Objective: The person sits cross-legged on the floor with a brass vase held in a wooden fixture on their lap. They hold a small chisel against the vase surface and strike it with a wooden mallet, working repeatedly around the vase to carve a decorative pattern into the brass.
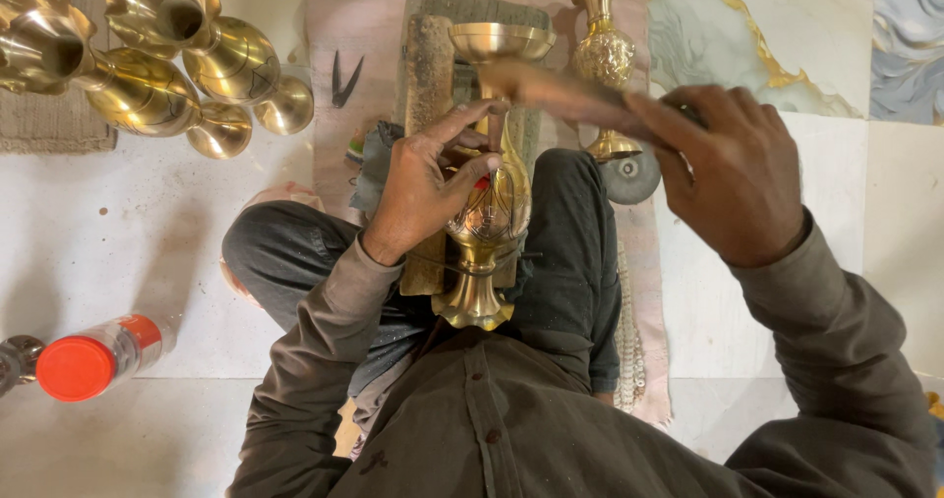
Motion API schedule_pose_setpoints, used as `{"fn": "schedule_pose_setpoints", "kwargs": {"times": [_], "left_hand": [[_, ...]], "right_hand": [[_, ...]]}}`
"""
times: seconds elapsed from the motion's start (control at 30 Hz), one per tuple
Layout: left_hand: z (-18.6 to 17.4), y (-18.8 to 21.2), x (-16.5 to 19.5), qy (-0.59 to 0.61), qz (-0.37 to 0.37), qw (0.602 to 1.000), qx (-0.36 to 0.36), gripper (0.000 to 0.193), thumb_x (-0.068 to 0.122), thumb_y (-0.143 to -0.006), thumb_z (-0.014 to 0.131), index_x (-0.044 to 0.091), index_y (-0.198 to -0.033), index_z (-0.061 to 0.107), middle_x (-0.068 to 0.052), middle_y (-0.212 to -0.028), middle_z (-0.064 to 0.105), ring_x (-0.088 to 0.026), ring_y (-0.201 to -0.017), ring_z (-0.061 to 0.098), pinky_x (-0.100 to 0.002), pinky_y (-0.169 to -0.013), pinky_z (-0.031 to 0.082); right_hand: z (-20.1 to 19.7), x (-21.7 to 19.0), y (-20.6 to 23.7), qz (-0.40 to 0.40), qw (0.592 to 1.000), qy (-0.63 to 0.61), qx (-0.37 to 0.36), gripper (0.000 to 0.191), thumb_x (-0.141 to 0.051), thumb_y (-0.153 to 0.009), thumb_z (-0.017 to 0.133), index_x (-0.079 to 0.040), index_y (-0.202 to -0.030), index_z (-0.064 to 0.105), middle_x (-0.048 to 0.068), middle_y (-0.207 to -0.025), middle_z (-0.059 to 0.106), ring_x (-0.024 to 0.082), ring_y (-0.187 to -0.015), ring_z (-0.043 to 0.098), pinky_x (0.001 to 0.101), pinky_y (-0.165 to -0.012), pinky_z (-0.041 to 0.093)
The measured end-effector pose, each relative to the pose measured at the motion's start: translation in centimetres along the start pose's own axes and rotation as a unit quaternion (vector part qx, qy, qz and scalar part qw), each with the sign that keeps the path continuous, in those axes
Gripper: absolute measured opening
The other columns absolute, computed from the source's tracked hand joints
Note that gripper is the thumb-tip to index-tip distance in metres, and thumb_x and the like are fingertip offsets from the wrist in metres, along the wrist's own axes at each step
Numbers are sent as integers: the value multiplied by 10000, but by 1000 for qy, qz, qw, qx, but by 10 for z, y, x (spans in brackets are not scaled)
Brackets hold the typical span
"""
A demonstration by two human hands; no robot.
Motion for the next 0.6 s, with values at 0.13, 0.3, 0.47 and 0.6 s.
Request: {"fn": "schedule_pose_setpoints", "kwargs": {"times": [0.13, 0.3, 0.47, 0.6], "left_hand": [[1, 0, 1, 6, -11, 1000, -6, 541, -18, -942, 758, 75, -1449, 594, -119, -1306, 725, -166, -1088, 768, -287, -887, 686], [4, 1, -12, 41, -64, 997, 5, 534, -11, -940, 756, 63, -1440, 584, -128, -1135, 785, -163, -964, 781, -290, -844, 681], [1, 5, -11, -16, -52, 998, 41, 513, 11, -925, 786, 37, -1406, 609, -133, -1074, 790, -155, -916, 796, -270, -800, 688], [0, 8, -11, 13, -68, 995, 72, 530, -4, -919, 770, 23, -1416, 589, -132, -1057, 789, -150, -912, 792, -264, -775, 687]], "right_hand": [[-15, 4, -9, 30, 973, -223, 39, 536, -8, -951, 685, -63, -1474, 581, 190, -1227, 619, 305, -1005, 659, 393, -830, 585], [-11, -6, -20, -44, 993, -104, -13, 629, 62, -882, 726, -141, -1468, 627, 138, -1190, 669, 308, -973, 680, 399, -811, 582], [-12, -8, -24, -36, 993, -113, 18, 559, 41, -952, 704, -123, -1480, 627, 128, -1211, 658, 284, -989, 666, 411, -826, 569], [-14, -8, -30, -8, 964, -266, 18, 544, 37, -941, 625, -66, -1474, 586, 165, -1223, 619, 258, -981, 643, 374, -798, 560]]}}
Point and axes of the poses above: each hand's wrist, its own y-axis away from the middle knuckle, its own z-axis out of the palm, x = y × z, the point moved 8 cm from there along -y, towards the middle knuckle
